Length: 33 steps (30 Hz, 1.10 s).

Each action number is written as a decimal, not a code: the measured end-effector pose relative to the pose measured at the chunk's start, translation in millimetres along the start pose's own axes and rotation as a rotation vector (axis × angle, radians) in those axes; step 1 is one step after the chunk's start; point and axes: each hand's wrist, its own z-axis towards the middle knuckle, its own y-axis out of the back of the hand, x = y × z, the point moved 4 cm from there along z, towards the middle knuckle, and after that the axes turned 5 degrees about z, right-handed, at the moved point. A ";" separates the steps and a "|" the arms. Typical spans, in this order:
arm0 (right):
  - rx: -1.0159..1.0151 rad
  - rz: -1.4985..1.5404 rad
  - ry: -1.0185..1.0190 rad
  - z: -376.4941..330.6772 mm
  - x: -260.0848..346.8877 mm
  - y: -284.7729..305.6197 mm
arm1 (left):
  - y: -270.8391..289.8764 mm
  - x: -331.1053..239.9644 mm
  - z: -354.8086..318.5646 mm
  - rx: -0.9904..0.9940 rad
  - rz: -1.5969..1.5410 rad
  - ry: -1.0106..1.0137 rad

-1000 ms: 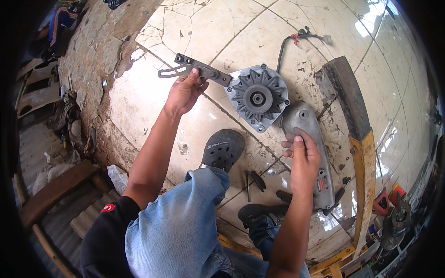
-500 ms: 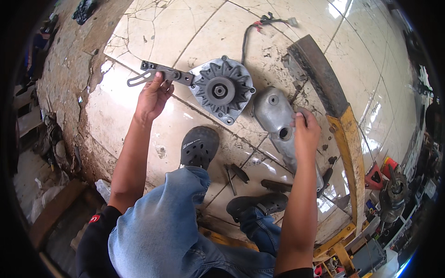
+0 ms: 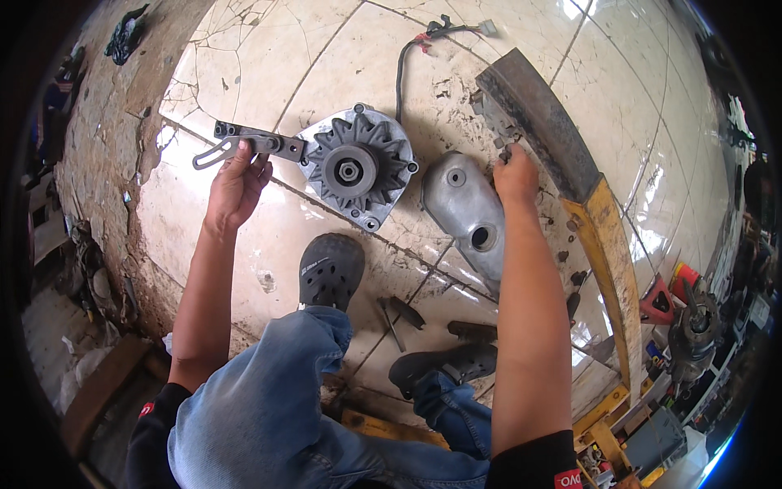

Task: The person sits on the floor and assembles a small mechanical unit, attaching a metal bracket to a stator-like component, then fitting a cylindrical housing over it. The person uses a screwdriver to tighten screws on the assembly and handles wires and small fasteners throughout.

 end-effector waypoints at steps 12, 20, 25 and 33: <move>-0.140 0.072 0.034 -25.6 -48.3 15.4 | -2.1 2.7 -3.1 -0.049 0.002 -0.005; -0.106 0.106 0.068 -9.9 -44.5 6.9 | 7.6 3.6 2.3 -0.023 0.011 0.002; -0.037 0.188 0.064 -31.0 -29.4 17.0 | 9.6 3.7 3.2 -0.031 0.003 -0.007; 0.162 0.188 -0.059 -101.3 5.8 54.6 | 8.3 4.2 2.9 0.004 -0.037 -0.013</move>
